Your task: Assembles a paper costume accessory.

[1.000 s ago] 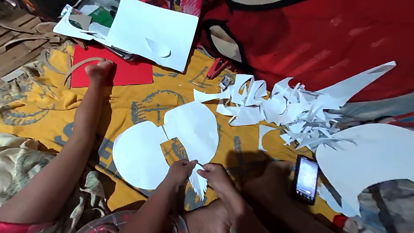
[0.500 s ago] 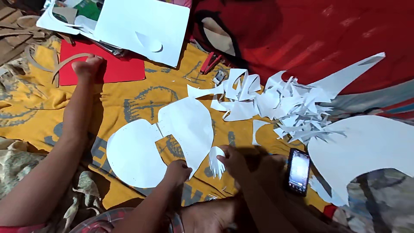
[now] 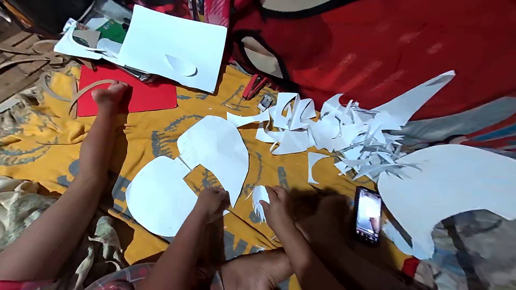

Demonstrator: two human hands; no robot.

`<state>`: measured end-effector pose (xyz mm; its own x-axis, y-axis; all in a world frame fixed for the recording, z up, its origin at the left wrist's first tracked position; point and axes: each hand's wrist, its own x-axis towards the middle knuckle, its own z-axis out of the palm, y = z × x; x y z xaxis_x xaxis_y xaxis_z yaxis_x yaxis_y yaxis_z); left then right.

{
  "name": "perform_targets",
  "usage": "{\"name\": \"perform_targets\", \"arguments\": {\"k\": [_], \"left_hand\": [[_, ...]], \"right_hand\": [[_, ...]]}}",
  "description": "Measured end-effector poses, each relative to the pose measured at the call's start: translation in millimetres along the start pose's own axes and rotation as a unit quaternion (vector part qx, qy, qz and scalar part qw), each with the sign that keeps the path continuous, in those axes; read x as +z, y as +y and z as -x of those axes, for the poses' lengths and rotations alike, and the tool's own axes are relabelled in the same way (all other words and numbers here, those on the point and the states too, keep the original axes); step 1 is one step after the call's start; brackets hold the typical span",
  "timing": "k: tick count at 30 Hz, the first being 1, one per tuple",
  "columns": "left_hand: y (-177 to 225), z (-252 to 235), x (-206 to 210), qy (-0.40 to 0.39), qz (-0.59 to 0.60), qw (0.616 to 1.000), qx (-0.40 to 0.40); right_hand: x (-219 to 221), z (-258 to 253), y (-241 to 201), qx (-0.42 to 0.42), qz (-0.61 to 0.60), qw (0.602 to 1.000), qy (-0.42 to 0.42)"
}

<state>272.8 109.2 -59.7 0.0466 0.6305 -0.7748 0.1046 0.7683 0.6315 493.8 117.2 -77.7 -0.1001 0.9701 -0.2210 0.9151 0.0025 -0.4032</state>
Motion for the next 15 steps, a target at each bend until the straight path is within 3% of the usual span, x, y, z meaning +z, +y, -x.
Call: {"name": "perform_targets", "arguments": {"k": [4,7,12,15], "left_hand": [[-9,-9,-29,0.048,0.055,0.997,-0.040],[-6,-7,-35,0.039,0.054,0.997,-0.038],[2,-4,-27,-0.009,-0.101,0.995,0.017],[0,-7,-24,-0.073,-0.299,0.948,0.077]], "right_hand": [[8,1,3,-0.025,0.025,0.999,0.017],[2,-3,-2,0.011,0.026,0.999,-0.015],[-5,-7,-10,0.041,0.018,0.998,-0.043],[-7,-11,-12,0.058,0.023,0.996,-0.059]]}}
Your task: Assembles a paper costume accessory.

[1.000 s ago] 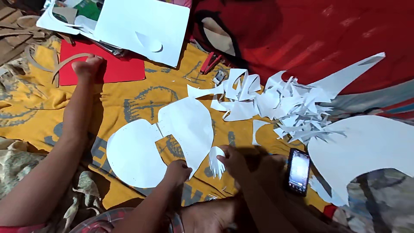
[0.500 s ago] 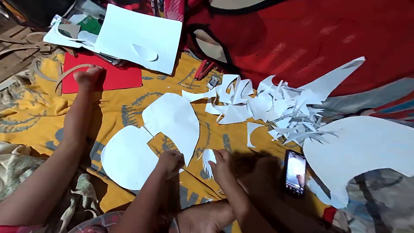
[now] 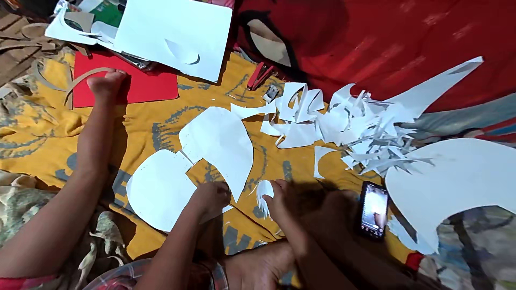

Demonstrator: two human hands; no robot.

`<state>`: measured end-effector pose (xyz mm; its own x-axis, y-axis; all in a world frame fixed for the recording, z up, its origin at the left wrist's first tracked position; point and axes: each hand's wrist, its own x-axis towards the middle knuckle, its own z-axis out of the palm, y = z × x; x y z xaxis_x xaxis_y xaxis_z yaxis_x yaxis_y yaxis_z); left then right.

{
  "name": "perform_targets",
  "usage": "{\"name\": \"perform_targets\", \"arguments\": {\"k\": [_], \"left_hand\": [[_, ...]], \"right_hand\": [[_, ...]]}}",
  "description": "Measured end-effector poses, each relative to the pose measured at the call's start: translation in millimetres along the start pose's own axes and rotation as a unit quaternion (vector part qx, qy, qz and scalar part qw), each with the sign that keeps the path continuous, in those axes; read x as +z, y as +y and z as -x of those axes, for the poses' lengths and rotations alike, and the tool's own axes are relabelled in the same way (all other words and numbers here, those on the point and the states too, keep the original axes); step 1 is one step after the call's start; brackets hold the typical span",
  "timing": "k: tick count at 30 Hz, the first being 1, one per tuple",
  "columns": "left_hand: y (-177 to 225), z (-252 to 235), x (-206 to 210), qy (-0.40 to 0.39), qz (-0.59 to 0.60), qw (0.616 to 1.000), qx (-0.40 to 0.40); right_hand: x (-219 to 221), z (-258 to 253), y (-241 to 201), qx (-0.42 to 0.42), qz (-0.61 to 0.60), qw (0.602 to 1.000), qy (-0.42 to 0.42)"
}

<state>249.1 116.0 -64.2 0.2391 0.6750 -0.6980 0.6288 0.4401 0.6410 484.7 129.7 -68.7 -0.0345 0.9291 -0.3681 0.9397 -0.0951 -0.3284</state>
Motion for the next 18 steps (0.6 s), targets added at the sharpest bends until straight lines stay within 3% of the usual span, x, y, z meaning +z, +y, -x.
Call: {"name": "perform_targets", "arguments": {"k": [2,7,10,11,13,15,18], "left_hand": [[-5,-1,8,-0.024,-0.093,0.995,0.038],[-11,33,16,0.005,-0.168,0.978,0.125],[78,102,-16,-0.058,-0.159,0.985,-0.032],[80,105,-17,-0.058,-0.149,0.986,-0.042],[42,90,-8,0.007,-0.123,0.992,0.022],[-1,68,-4,0.139,-0.071,0.983,0.093],[-7,81,-35,0.272,0.073,0.958,0.057]], "right_hand": [[1,0,1,-0.012,0.006,1.000,0.010],[5,6,0,-0.047,0.027,0.998,0.045],[8,9,0,-0.067,0.020,0.995,0.077],[9,9,1,-0.069,0.017,0.994,0.084],[8,8,1,-0.061,0.005,0.995,0.078],[4,6,3,-0.046,-0.007,0.997,0.061],[-9,7,4,-0.009,-0.033,0.999,0.009]]}}
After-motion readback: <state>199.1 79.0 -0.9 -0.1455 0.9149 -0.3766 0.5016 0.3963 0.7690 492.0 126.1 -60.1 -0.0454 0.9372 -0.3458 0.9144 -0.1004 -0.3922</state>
